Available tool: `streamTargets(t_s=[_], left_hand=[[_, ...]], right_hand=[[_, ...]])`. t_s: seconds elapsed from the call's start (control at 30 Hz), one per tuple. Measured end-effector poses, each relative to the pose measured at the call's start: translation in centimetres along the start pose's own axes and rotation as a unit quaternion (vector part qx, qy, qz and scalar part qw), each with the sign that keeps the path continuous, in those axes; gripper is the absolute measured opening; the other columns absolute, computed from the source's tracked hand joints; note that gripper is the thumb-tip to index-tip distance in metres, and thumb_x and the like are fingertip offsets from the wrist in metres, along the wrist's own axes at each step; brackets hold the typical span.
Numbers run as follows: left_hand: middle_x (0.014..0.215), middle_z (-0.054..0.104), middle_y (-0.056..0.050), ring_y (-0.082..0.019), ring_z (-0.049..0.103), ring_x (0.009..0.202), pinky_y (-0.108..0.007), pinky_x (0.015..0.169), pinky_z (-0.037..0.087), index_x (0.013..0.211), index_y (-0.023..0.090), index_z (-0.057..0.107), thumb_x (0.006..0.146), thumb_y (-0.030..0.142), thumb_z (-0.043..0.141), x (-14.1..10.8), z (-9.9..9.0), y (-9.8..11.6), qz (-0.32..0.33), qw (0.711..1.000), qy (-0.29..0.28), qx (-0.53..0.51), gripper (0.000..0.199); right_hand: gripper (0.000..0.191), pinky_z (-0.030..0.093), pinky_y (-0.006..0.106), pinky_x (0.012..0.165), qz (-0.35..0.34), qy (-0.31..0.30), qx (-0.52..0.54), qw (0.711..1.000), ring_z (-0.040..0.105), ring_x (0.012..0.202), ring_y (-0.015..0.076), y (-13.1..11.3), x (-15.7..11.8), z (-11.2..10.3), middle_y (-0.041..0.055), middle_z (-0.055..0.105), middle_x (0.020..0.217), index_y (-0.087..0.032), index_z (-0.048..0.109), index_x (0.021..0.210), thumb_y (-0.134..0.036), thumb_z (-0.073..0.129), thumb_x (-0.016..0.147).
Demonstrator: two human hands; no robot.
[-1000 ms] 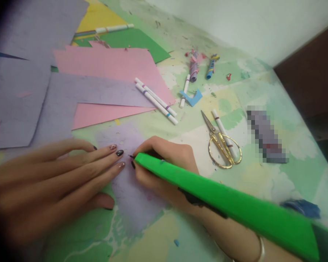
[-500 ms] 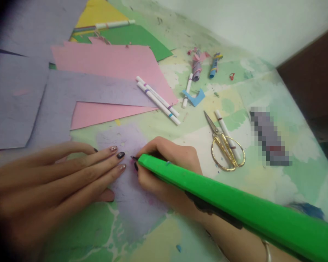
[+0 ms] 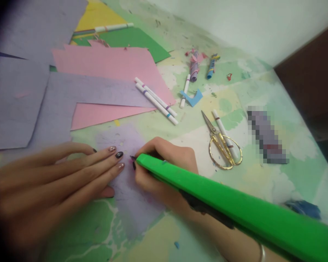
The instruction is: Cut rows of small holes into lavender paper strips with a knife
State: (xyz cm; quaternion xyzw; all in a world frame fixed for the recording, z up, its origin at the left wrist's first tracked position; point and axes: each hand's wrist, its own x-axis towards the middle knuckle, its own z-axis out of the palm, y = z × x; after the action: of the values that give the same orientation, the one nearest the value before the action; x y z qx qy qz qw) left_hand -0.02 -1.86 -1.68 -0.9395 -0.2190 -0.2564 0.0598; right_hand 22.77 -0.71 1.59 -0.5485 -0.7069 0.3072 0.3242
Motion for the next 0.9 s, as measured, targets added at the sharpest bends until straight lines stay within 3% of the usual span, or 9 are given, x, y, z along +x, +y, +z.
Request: streamTargets(t_s=[0.33,0.6,0.77,0.9], left_hand=[[0.14,0.063,-0.008,-0.029,0.056,0.132,-0.051,0.114,0.047,0.128,0.016,0.061,0.097,0.019,0.056,-0.6,0.1,0.5,-0.039,0.999,-0.025,-0.029,0.032],[0.141,0.061,-0.012,-0.03,0.055,0.133,-0.052,0.114,0.046,0.131,0.01,0.06,0.096,0.012,0.05,-0.7,0.0,0.4,-0.033,0.999,-0.034,-0.026,0.035],[0.137,0.063,-0.017,-0.033,0.056,0.13,-0.053,0.111,0.047,0.131,0.002,0.057,0.094,0.01,0.055,-0.5,-0.1,0.7,-0.021,1.0,-0.014,-0.005,0.038],[0.14,0.061,-0.015,-0.032,0.056,0.132,-0.053,0.112,0.048,0.131,0.008,0.061,0.095,0.012,0.047,-1.0,0.3,1.6,-0.05,0.999,-0.007,-0.021,0.038]], right_hand=[[0.015,0.054,0.02,0.058,0.005,-0.001,0.004,1.0,0.067,0.052,0.0102,0.0,0.1,0.0,-0.0049,0.074,0.064,-0.023,0.068,0.077,-0.009,0.065,0.072],[0.014,0.049,0.021,0.053,-0.045,0.052,-0.099,0.993,0.063,0.049,0.0103,-0.2,-0.3,0.8,-0.0055,0.07,0.058,-0.023,0.066,0.071,-0.01,0.061,0.068],[0.017,0.048,0.017,0.052,-0.028,0.035,-0.054,0.998,0.062,0.05,0.0076,-0.6,-0.2,0.6,-0.0067,0.071,0.062,-0.022,0.067,0.073,-0.006,0.062,0.07],[0.018,0.05,0.016,0.056,-0.062,0.02,-0.034,0.997,0.066,0.054,0.0079,-0.2,0.0,0.1,-0.0057,0.074,0.066,-0.022,0.069,0.076,-0.006,0.063,0.071]])
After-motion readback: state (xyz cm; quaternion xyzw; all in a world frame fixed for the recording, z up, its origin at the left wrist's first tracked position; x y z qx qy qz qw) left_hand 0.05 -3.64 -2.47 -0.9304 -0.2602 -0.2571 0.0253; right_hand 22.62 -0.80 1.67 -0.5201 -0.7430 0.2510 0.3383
